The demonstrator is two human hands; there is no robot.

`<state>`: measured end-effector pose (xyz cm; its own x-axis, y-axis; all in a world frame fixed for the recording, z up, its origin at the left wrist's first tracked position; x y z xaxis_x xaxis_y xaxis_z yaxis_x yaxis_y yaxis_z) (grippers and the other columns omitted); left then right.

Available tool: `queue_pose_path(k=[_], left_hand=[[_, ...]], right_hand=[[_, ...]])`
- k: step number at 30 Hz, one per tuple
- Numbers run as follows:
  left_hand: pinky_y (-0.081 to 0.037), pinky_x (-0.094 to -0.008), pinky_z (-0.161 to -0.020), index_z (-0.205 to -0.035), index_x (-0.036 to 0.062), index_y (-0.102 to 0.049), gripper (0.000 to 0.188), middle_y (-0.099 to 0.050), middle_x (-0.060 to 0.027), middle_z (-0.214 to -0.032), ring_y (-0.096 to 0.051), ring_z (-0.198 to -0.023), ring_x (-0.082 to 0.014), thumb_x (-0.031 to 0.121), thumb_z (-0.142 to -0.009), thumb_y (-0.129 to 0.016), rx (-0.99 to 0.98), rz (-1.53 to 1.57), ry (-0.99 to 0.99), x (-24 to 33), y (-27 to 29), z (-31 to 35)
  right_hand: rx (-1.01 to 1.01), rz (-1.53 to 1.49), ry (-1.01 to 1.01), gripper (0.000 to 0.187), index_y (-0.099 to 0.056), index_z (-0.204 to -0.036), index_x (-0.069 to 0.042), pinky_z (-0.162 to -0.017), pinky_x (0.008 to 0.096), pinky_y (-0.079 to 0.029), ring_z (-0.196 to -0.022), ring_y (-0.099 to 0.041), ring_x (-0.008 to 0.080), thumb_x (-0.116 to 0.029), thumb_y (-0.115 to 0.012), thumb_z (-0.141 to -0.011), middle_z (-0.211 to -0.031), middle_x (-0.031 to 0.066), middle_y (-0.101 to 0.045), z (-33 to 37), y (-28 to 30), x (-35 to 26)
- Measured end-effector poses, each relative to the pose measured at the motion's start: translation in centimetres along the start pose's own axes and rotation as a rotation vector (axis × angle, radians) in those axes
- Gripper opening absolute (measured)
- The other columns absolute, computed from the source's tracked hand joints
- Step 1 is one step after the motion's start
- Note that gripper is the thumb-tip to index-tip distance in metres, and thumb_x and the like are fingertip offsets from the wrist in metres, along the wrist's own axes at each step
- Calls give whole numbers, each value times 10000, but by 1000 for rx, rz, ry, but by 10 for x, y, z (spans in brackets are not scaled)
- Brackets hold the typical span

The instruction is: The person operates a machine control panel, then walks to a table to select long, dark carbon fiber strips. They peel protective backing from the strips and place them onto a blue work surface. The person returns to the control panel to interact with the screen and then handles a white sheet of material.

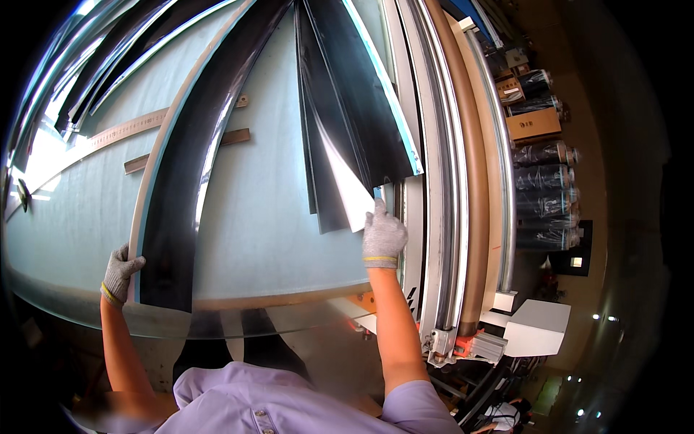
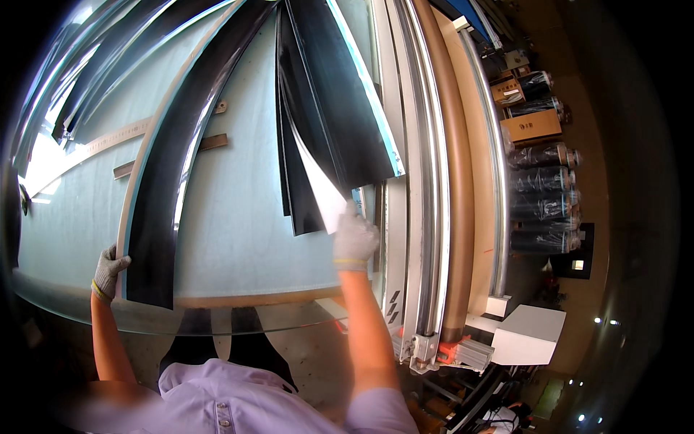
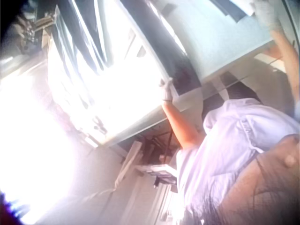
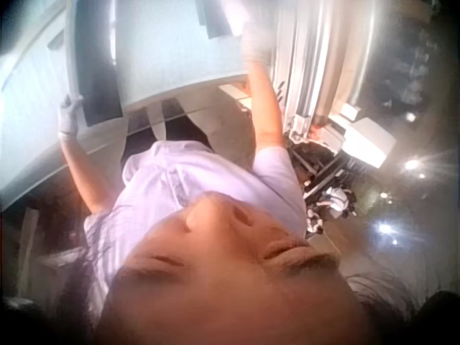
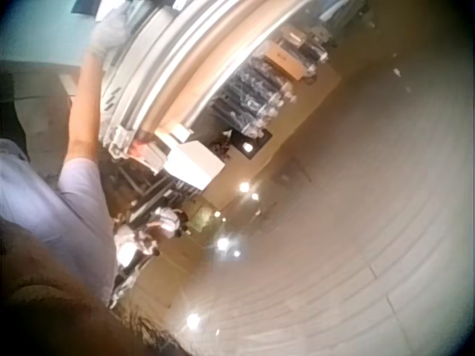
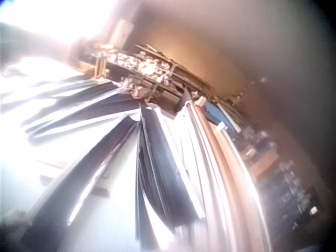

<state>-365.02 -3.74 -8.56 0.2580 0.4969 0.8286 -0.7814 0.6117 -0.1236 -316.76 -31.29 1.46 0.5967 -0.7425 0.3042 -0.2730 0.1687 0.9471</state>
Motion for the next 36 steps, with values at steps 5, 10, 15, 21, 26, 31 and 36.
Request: queue_pose_path(k=[5, 10, 15, 21, 26, 31, 36], left_hand=[[-518, -289, -887, -1189, -60, -644, 394, -704, -50, -1010, -647, -909, -115, 59, -815, -687, 14, 6, 3, 2, -1, 2], [-525, -286, -853, -1213, -47, -635, 458, -701, -45, -1011, -651, -912, -118, 131, -802, -731, -1, -4, 36, -1, -1, 0], [-522, -281, -852, -1181, -56, -644, 403, -698, -44, -999, -642, -893, -114, 88, -809, -707, 8, 12, 32, -2, 1, 2], [-513, -280, -863, -1176, -60, -645, 401, -692, -39, -995, -630, -906, -109, 88, -809, -711, 24, -3, 30, -11, 10, -1], [-520, -283, -856, -1174, -63, -644, 407, -693, -40, -977, -633, -893, -112, 96, -807, -718, 11, 18, 34, 1, -2, 2], [-530, -281, -830, -1164, -65, -646, 396, -693, -44, -960, -633, -871, -110, 96, -808, -715, 21, 32, 53, 3, -3, 4], [-528, -278, -829, -1147, -63, -650, 377, -688, -40, -963, -628, -865, -109, 92, -808, -711, 23, 1, 31, -2, 3, 2]], right_hand=[[-31, -209, 100, 655, -425, -1502, -203, -549, 438, -544, -603, -673, 273, -234, -655, -889, -717, 91, -658, 30, -8, -52], [79, -342, 232, 473, -565, -1333, -113, -774, 454, -562, -875, -687, 333, -192, -668, -879, -1050, 166, -684, 42, -8, -73], [9, -597, 121, 348, -659, -1133, -26, -948, 459, -504, -1085, -620, 401, -227, -691, -851, -1157, 207, -654, 35, -9, -71], [-181, -597, 26, 217, -664, -918, 32, -890, 488, -492, -966, -621, 421, -161, -674, -819, -1005, 247, -655, 12, -26, -53], [-139, -715, -81, 259, -623, -837, 35, -786, 465, -501, -808, -624, 415, -161, -777, -768, -826, 236, -634, 8, -39, -31], [-127, -740, -118, 278, -612, -840, 39, -812, 491, -479, -879, -609, 450, -149, -795, -748, -861, 250, -639, 3, -23, -26], [-111, -857, -168, 329, -626, -901, 62, -790, 461, -506, -849, -646, 436, -162, -806, -740, -847, 263, -657, -4, -9, -9]])
Point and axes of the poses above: each hand's wrist, its own z-axis away from the middle knuckle, its own y-axis out of the back of the hand, x = y × z, the point moved 9 cm from there along -z, towards the middle knuckle
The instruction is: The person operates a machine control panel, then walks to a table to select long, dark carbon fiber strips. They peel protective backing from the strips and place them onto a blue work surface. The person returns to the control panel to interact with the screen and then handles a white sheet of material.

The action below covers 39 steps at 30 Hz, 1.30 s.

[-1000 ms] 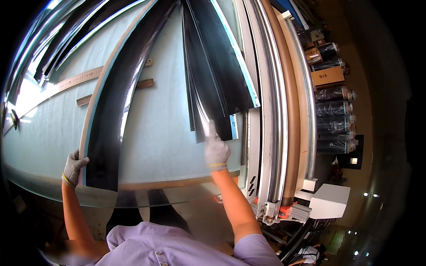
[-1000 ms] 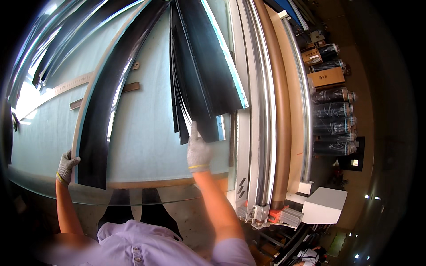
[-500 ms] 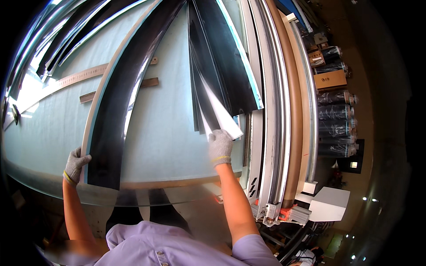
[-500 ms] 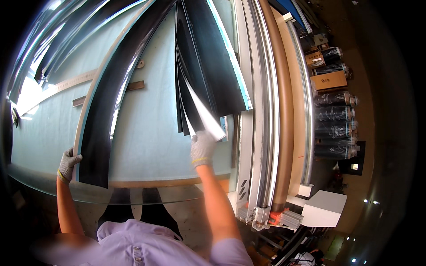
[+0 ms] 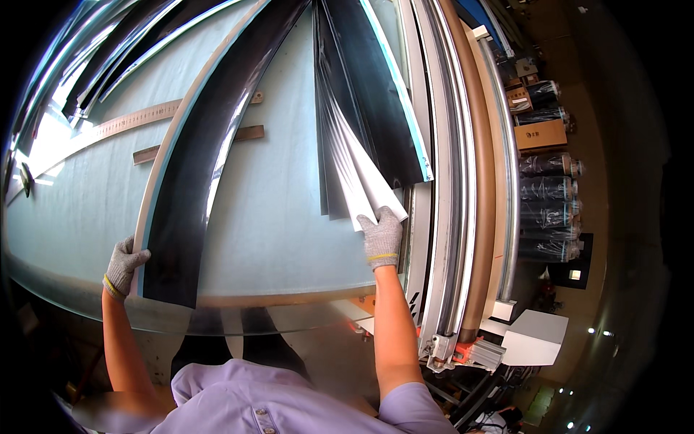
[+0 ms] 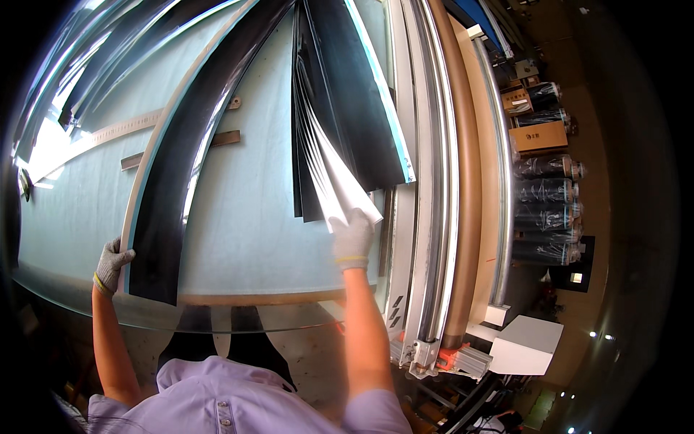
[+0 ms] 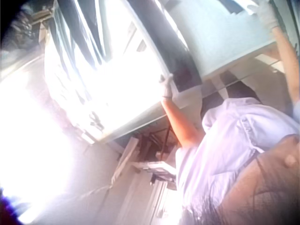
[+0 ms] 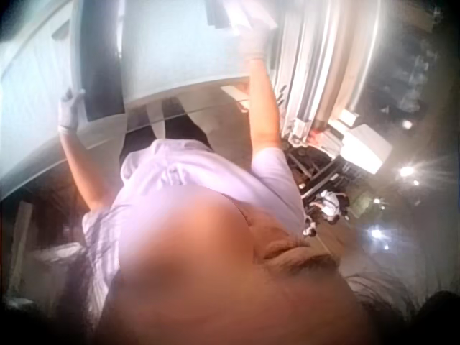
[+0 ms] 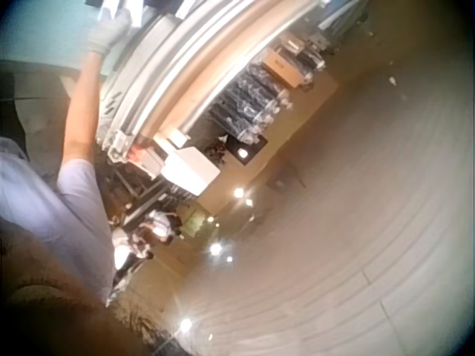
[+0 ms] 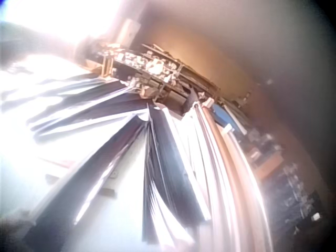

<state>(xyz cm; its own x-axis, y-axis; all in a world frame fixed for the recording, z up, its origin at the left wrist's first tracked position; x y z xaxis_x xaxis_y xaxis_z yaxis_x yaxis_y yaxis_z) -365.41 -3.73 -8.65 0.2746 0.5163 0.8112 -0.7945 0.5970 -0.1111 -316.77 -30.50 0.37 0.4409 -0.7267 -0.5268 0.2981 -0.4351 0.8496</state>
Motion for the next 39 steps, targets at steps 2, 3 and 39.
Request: queue_pose_path(k=[2, 3, 39], left_hand=[[-527, -279, -829, -1144, -62, -652, 377, -687, -40, -964, -628, -863, -112, 96, -807, -714, -3, -5, 3, -2, 2, 0], [-527, -280, -828, -1144, -61, -652, 380, -687, -40, -965, -628, -863, -113, 100, -806, -717, -8, -11, 7, -4, 4, -1], [-503, -264, -833, -1184, -61, -645, 433, -677, -28, -951, -602, -859, -101, 114, -798, -730, 23, 6, -8, -8, 8, -2]], right_hand=[[20, -58, -33, 348, -632, -923, 69, -783, 453, -513, -854, -659, 429, -175, -805, -744, -859, 265, -667, -2, 10, 2], [29, 4, -35, 368, -631, -939, 77, -786, 453, -518, -871, -669, 420, -191, -804, -754, -881, 268, -673, -6, 14, 11], [-260, 976, 223, 240, -644, -986, -87, -648, 371, -525, -722, -717, 236, -241, -688, -809, -766, 54, -707, -17, -41, -50]])
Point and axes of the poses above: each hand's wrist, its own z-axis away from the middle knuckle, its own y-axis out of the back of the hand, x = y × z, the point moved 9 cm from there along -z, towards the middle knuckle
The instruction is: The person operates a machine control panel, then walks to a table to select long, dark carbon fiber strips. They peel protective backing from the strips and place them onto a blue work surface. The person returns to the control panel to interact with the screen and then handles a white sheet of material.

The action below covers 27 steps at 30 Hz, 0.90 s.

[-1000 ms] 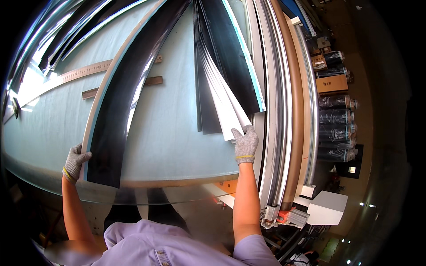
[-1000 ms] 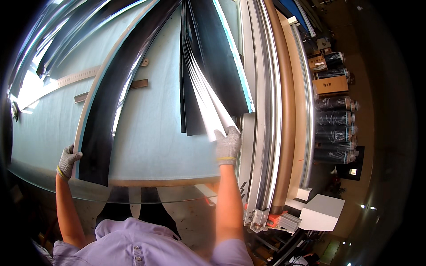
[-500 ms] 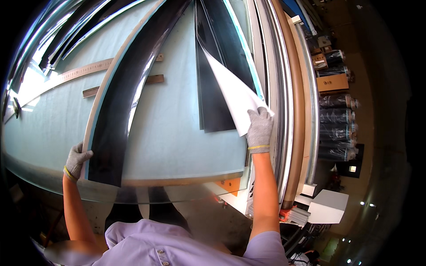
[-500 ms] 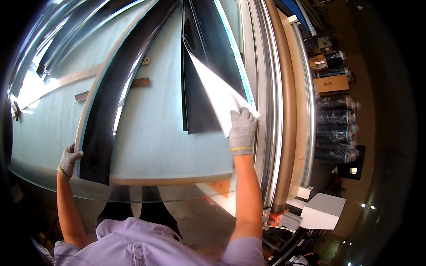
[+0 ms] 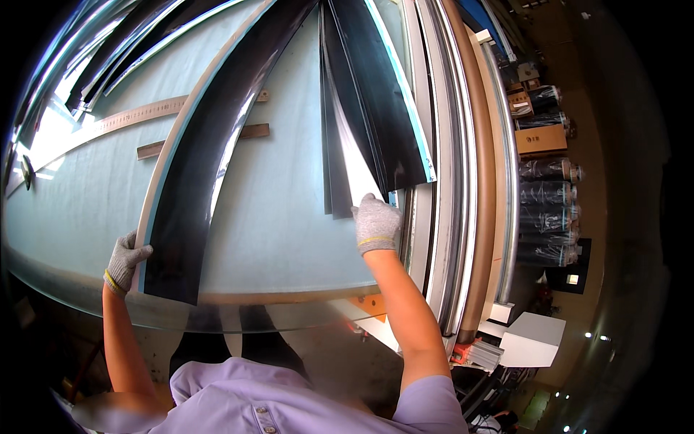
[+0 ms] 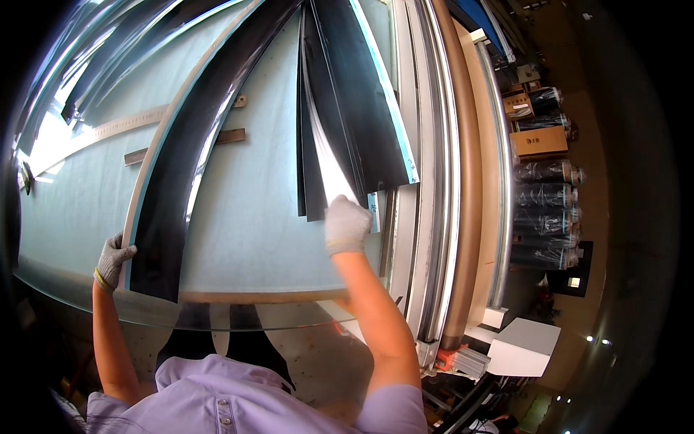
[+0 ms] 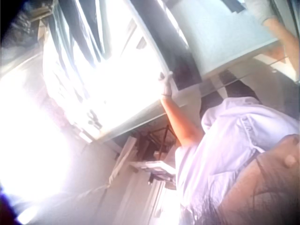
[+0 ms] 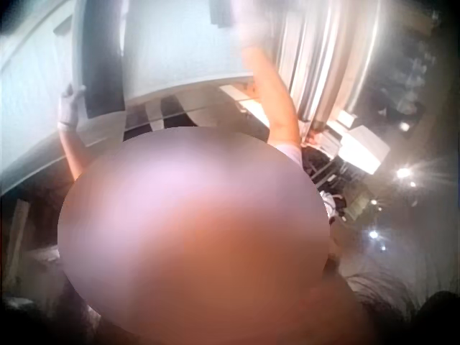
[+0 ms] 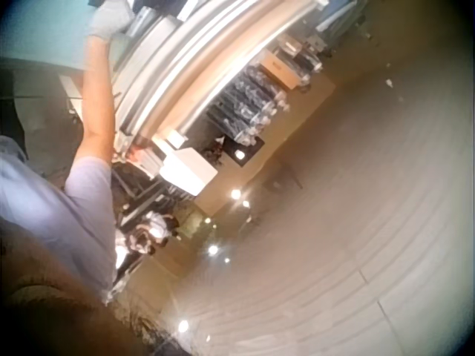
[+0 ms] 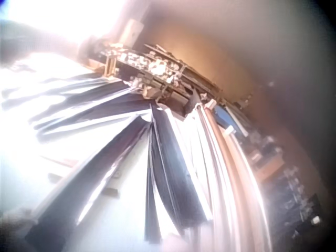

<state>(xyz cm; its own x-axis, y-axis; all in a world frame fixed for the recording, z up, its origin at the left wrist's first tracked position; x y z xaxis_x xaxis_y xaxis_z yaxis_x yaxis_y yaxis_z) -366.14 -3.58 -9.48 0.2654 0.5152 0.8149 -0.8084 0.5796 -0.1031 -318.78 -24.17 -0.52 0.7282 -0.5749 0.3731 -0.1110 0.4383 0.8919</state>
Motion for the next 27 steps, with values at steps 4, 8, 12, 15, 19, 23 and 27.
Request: queue_pose_path(k=[4, 8, 12, 15, 19, 23, 27], left_hand=[[-511, -271, -819, -1178, -61, -645, 429, -678, -31, -953, -606, -847, -103, 110, -794, -730, -12, 9, 3, 6, -6, 1], [-515, -275, -812, -1170, -57, -646, 417, -671, -24, -936, -604, -828, -101, 102, -793, -727, -25, 22, -5, 6, -8, 0], [-513, -271, -804, -1165, -57, -647, 403, -659, -15, -920, -595, -816, -98, 87, -795, -721, 2, 7, -7, -6, 3, -3], [-512, -269, -798, -1166, -55, -647, 397, -654, -12, -919, -592, -813, -97, 81, -799, -717, 8, -27, -15, -6, 6, -4], [-513, -265, -796, -1172, -55, -643, 398, -658, -16, -927, -594, -816, -96, 88, -807, -711, 1, 33, 2, -3, -1, -2], [-524, -266, -791, -1180, -60, -637, 412, -673, -31, -940, -613, -828, -102, 95, -806, -714, -14, 29, 12, 2, -5, -1], [-538, -275, -782, -1186, -60, -635, 425, -685, -45, -951, -632, -832, -113, 103, -803, -721, -33, 56, 19, 4, -7, 1]], right_hand=[[407, 166, 198, 118, -620, -929, -72, -631, 391, -515, -751, -659, 224, -158, -606, -849, -779, 79, -614, 1, 5, -27], [81, -143, 110, 233, -606, -1072, -51, -787, 454, -558, -894, -691, 310, -207, -597, -899, -916, 146, -656, -8, -36, -21], [250, -340, -39, 251, -635, -933, -54, -729, 442, -555, -825, -673, 329, -305, -632, -924, -850, 138, -644, 2, -24, -27], [212, -339, -94, 313, -650, -942, -32, -767, 460, -548, -853, -668, 365, -344, -643, -917, -913, 175, -657, 3, -19, -31], [129, -495, -105, 324, -675, -930, -9, -803, 479, -538, -892, -658, 404, -328, -674, -875, -945, 223, -670, -8, -37, -11], [61, -639, -142, 309, -660, -853, 16, -799, 469, -525, -885, -639, 416, -288, -716, -849, -864, 248, -652, -15, -47, 4], [30, -676, -211, 350, -683, -945, 29, -837, 457, -519, -916, -655, 416, -283, -772, -812, -927, 247, -676, -14, -44, 9]])
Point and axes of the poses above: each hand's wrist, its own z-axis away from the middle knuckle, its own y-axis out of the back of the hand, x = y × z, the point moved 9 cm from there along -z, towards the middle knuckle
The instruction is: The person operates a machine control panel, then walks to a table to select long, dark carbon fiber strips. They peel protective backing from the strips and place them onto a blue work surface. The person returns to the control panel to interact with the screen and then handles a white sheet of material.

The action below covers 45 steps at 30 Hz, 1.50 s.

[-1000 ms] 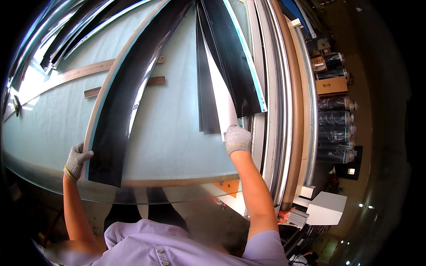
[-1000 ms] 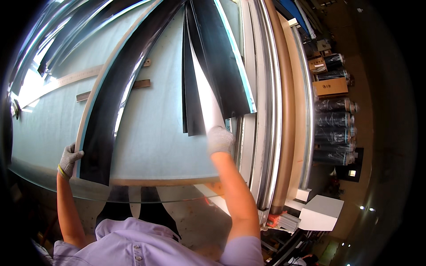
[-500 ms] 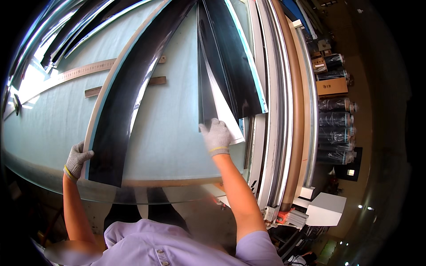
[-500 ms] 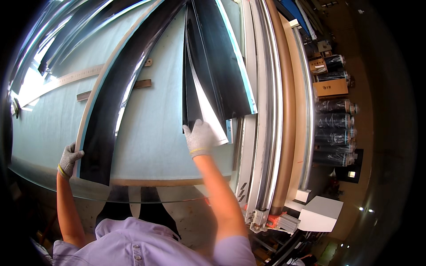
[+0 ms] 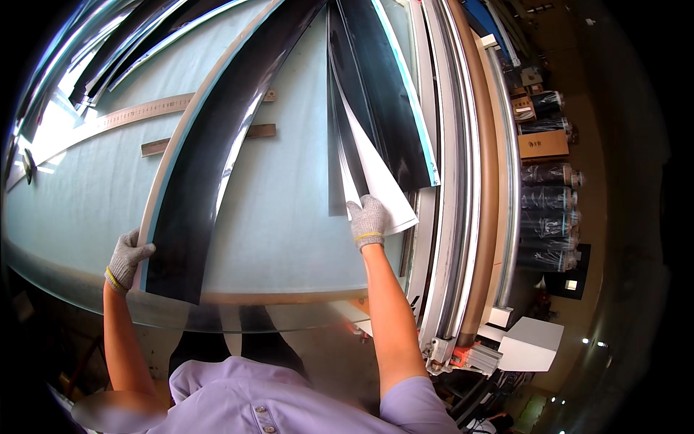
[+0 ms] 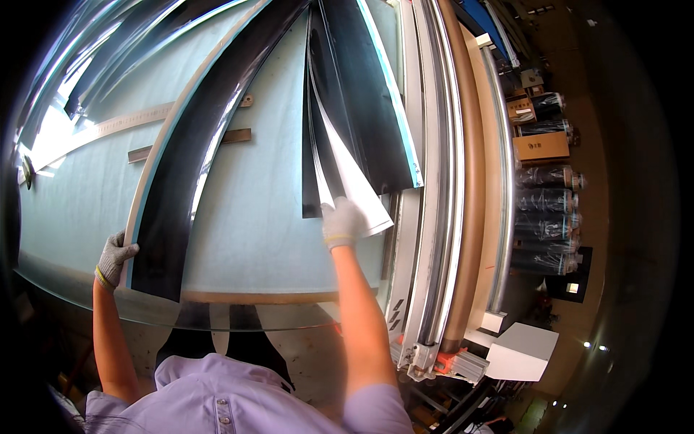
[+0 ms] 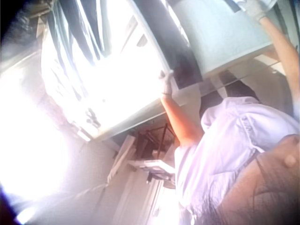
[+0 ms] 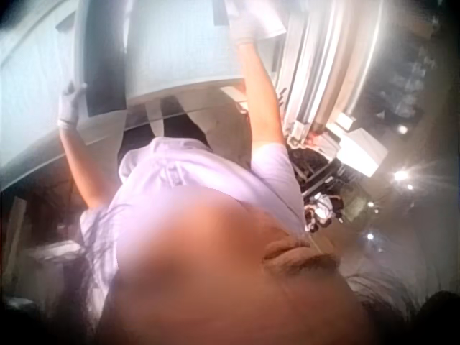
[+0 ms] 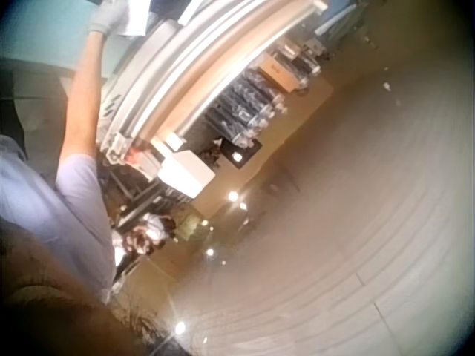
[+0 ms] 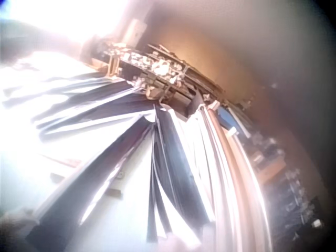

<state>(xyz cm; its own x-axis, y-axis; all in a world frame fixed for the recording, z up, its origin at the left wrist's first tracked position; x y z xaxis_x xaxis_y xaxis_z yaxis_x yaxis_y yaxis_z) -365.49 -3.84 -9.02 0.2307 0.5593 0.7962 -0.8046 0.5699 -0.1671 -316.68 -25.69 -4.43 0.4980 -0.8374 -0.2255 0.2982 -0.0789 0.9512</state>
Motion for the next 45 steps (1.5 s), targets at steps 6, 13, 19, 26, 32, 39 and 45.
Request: queue_pose_path(k=[6, 13, 19, 26, 32, 39, 45], left_hand=[[-546, -281, -794, -1209, -66, -627, 454, -693, -56, -977, -647, -848, -122, 113, -803, -725, -5, 26, 9, 2, -5, 1], [-542, -281, -809, -1210, -72, -624, 458, -693, -59, -980, -647, -858, -123, 100, -798, -723, 9, 10, 1, 0, 0, 0], [-534, -276, -794, -1207, -73, -624, 444, -686, -47, -961, -632, -836, -111, 92, -804, -712, -6, 14, -12, -2, 1, -2], [-522, -264, -782, -1194, -68, -632, 430, -674, -29, -942, -610, -821, -91, 85, -800, -712, 9, 5, -6, 0, -1, -1], [-506, -249, -787, -1161, -58, -648, 392, -666, -15, -917, -599, -819, -85, 81, -799, -704, 26, -40, -13, -4, 6, -3], [-501, -259, -781, -1143, -58, -651, 374, -649, -12, -904, -580, -796, -88, 73, -796, -697, 34, -45, 15, -4, 6, -2], [-509, -265, -782, -1164, -65, -641, 391, -656, -18, -917, -598, -810, -96, 62, -799, -696, 35, -40, 6, -5, 7, -2]], right_hand=[[66, -33, 22, 476, -678, -1050, 72, -873, 443, -517, -963, -667, 416, -304, -803, -787, -1000, 258, -690, 1, 6, 3], [213, 46, 136, 449, -602, -1236, 7, -920, 450, -511, -1061, -629, 404, -149, -736, -837, -1175, 226, -625, 9, 27, -12], [291, 365, 597, 466, -637, -1278, -117, -913, 453, -525, -974, -633, 368, 19, -578, -836, -1169, 183, -584, 10, 55, -39], [-52, 727, 374, 356, -724, -1035, -99, -719, 421, -549, -831, -703, 286, -414, -661, -883, -884, 162, -704, 0, 43, -42], [-474, 270, -69, 549, -618, -1275, -25, -741, 464, -577, -862, -729, 316, -466, -613, -948, -961, 209, -729, 12, 14, -41], [216, 82, 36, 735, -505, -1390, 12, -1028, 478, -475, -1230, -553, 420, -455, -704, -859, -1372, 255, -532, 47, 9, -50], [246, 114, 121, 273, -649, -961, -2, -844, 461, -514, -941, -634, 374, -259, -708, -890, -998, 193, -646, 27, -8, -40]])
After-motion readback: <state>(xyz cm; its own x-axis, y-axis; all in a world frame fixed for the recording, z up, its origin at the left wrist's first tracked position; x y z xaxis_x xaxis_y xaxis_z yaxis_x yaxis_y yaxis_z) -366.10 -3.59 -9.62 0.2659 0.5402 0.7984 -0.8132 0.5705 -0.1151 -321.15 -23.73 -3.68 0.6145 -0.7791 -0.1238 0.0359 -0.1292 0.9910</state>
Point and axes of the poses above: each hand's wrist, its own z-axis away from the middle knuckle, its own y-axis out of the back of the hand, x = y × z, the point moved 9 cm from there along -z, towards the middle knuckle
